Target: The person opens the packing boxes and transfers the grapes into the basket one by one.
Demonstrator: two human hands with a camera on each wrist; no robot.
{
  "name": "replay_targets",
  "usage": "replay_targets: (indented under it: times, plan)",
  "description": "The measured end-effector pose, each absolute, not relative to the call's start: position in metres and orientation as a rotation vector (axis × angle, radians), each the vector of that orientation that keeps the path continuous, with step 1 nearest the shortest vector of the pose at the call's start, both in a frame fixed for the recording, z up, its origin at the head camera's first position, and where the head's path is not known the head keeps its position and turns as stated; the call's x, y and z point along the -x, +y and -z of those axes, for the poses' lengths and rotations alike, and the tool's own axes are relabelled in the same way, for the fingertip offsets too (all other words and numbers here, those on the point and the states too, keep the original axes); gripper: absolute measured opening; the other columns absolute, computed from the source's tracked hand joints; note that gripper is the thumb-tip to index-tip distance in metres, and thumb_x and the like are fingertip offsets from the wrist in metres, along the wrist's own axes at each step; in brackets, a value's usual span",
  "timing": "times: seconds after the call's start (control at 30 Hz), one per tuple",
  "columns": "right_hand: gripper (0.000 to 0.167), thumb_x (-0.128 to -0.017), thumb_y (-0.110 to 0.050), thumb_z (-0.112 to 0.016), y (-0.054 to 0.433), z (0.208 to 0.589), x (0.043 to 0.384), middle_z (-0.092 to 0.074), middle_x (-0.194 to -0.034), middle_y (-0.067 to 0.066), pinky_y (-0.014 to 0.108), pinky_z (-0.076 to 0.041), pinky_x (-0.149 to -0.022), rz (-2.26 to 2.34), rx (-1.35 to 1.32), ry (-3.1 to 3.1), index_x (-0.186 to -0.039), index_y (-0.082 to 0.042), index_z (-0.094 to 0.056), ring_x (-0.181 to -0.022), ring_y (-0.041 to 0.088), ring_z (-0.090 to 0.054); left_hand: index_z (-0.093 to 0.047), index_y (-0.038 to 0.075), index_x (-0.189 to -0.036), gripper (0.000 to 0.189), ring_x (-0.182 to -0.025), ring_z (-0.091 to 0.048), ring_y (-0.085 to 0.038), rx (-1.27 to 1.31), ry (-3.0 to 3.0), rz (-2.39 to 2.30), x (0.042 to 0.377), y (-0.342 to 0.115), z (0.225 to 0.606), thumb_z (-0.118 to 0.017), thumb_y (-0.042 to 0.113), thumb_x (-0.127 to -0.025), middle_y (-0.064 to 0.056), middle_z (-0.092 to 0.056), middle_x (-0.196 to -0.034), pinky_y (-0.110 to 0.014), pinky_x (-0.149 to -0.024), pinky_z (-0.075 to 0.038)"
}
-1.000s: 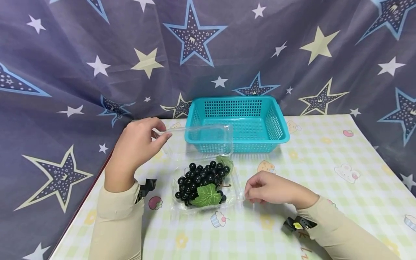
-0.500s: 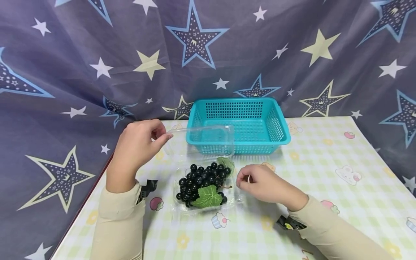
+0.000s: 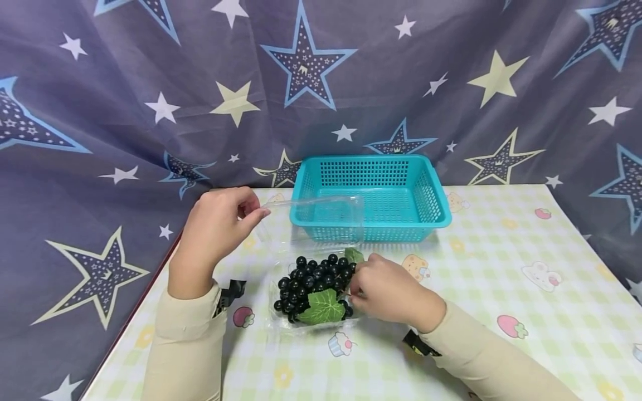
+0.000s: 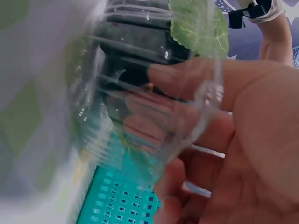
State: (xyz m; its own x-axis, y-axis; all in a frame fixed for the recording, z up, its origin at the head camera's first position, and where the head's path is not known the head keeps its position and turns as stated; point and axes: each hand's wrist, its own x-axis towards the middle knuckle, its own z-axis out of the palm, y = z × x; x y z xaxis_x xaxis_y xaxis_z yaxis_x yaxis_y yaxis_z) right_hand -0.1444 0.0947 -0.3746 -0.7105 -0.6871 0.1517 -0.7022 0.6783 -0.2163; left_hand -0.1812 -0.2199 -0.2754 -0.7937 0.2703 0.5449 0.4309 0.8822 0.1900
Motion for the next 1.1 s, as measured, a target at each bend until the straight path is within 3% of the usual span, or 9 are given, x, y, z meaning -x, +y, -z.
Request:
replay_targets:
  times: [0.27,0.37,0.53,0.67,0.93,1.1]
  plan:
    - [0.004,-0.082,-0.018,-0.08,0.091,0.382,0.142,-0.073,-0.082,-0.011,0.032,-0.045,-0.081,-0.357,-1.15,-2.769,-0.082,-0.022,-0.081,-0.074,0.007,-0.06,-0.065,0.022,-0.076,0.023,-0.066,-0.053,-0.014,0.503,-2.526,0.412,0.178,-0.219,0.275,-0.083,0.027,-0.09,0.007,-0.059,-0.069,-0.036,-0.065,-0.043]
    - [0.009,-0.084,-0.018,-0.076,0.091,0.382,0.142,-0.067,-0.076,-0.013,0.032,-0.046,-0.081,-0.388,-1.117,-2.788,-0.076,-0.022,-0.076,-0.071,0.006,-0.056,-0.065,0.022,-0.075,0.024,-0.066,-0.054,-0.014,0.501,-2.528,0.408,0.178,-0.219,0.276,-0.083,0.027,-0.09,0.007,-0.059,-0.069,-0.036,-0.065,-0.043]
    - [0.019,-0.091,-0.02,-0.063,0.09,0.38,0.141,-0.051,-0.065,-0.014,0.027,-0.044,-0.062,-0.49,-1.015,-2.849,-0.073,-0.024,-0.056,-0.063,0.007,-0.047,-0.065,0.022,-0.075,0.024,-0.067,-0.055,-0.014,0.503,-2.527,0.404,0.179,-0.219,0.277,-0.082,0.029,-0.09,0.007,-0.059,-0.069,-0.036,-0.065,-0.044]
    - [0.025,-0.099,-0.022,-0.055,0.09,0.379,0.14,-0.045,-0.06,-0.01,0.025,-0.041,-0.05,-0.514,-1.009,-2.873,-0.075,-0.023,-0.049,-0.055,0.007,-0.045,-0.065,0.022,-0.075,0.024,-0.067,-0.056,-0.015,0.5,-2.528,0.403,0.179,-0.218,0.276,-0.082,0.029,-0.09,0.007,-0.059,-0.069,-0.036,-0.066,-0.044]
    - [0.034,-0.106,-0.027,-0.053,0.089,0.375,0.142,-0.038,-0.059,-0.011,0.024,-0.04,-0.052,-0.657,-1.095,-2.789,-0.073,-0.026,-0.046,-0.053,0.003,-0.04,-0.065,0.022,-0.075,0.024,-0.067,-0.056,-0.015,0.505,-2.519,0.398,0.179,-0.217,0.275,-0.082,0.028,-0.09,0.007,-0.059,-0.069,-0.036,-0.066,-0.044]
    - [0.031,-0.109,-0.022,-0.05,0.088,0.371,0.141,-0.049,-0.067,-0.011,0.026,-0.046,-0.061,-1.037,-1.124,-2.728,-0.078,-0.024,-0.05,-0.06,0.004,-0.045,-0.064,0.022,-0.074,0.025,-0.065,-0.055,-0.015,0.493,-2.513,0.384,0.178,-0.217,0.275,-0.083,0.027,-0.089,0.007,-0.059,-0.068,-0.037,-0.064,-0.043]
